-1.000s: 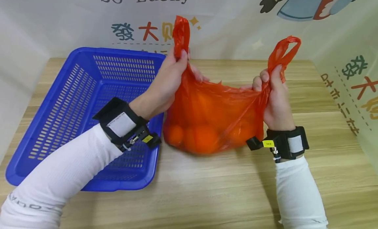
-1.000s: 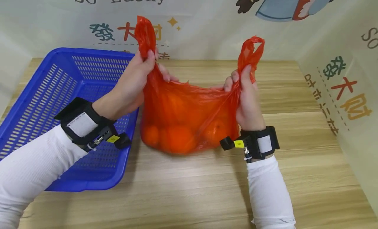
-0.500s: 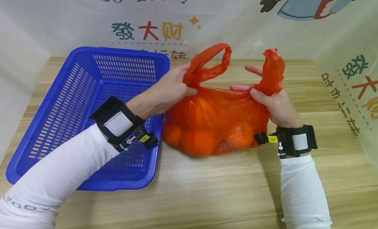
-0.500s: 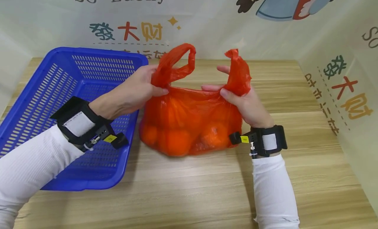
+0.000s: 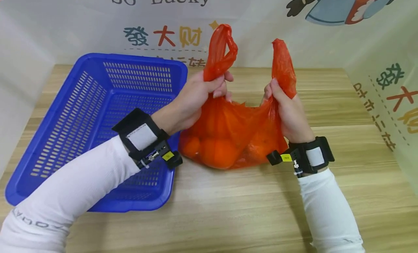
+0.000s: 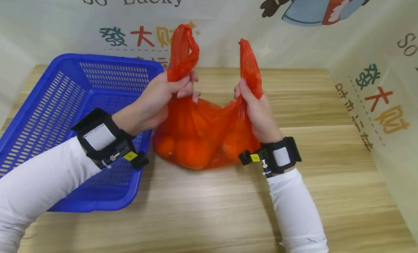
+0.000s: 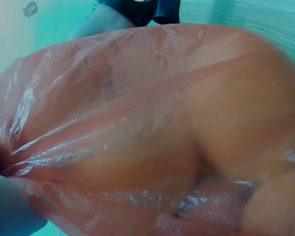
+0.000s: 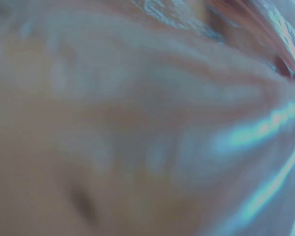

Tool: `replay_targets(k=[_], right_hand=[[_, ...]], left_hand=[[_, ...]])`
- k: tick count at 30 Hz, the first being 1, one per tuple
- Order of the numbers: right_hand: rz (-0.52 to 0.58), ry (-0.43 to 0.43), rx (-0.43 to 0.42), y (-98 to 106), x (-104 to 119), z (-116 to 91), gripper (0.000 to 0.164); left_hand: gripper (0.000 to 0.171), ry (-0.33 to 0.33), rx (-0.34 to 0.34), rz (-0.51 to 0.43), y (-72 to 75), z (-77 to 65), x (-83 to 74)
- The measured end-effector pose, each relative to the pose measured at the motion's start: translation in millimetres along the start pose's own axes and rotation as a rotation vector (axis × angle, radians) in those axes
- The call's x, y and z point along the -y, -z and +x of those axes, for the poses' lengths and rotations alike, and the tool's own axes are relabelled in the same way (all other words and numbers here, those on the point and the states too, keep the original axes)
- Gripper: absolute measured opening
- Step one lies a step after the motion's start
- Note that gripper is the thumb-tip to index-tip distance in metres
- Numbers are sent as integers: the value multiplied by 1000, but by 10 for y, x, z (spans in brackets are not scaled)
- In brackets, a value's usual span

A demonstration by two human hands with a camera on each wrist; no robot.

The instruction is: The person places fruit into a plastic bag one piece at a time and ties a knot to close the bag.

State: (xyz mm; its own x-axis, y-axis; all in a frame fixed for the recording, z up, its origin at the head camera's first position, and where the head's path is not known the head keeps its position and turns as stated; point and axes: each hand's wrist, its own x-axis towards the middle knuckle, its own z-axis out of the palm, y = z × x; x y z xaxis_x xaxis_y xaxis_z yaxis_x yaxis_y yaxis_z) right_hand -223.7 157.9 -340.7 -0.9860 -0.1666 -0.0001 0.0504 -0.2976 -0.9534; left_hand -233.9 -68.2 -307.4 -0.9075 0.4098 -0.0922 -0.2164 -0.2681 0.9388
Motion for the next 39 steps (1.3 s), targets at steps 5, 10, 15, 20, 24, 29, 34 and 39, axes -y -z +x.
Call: replay_targets(k=[5,10,15,20,24,29,34,39], right_hand=[[-67,32,84,-110,-6,13,32],[-188,-4,190,-144,51,39,31],[-247,-11,222,-139,72,59,30],[-299,67,206,-214,50,106,25],[-351,100,194,-278,40,122,19],[-532,32,150,-328,59,80,16],[-771,-18,171,-369,125,57,34],[-804,9,263,-340,172,42,37]], left_hand=[[16,14,57,-38,-74,-3,-13],[13,1,120,71,-141,-32,-24],[28,-18,196,303,-139,-12,-23],[43,-30,297,378,-147,-5,-41],[37,-17,229,352,-186,11,-27],[42,-7,158,331,-218,80,0],[35,40,-34,297,-230,127,-7],[24,22,-146,209,-246,139,-4]])
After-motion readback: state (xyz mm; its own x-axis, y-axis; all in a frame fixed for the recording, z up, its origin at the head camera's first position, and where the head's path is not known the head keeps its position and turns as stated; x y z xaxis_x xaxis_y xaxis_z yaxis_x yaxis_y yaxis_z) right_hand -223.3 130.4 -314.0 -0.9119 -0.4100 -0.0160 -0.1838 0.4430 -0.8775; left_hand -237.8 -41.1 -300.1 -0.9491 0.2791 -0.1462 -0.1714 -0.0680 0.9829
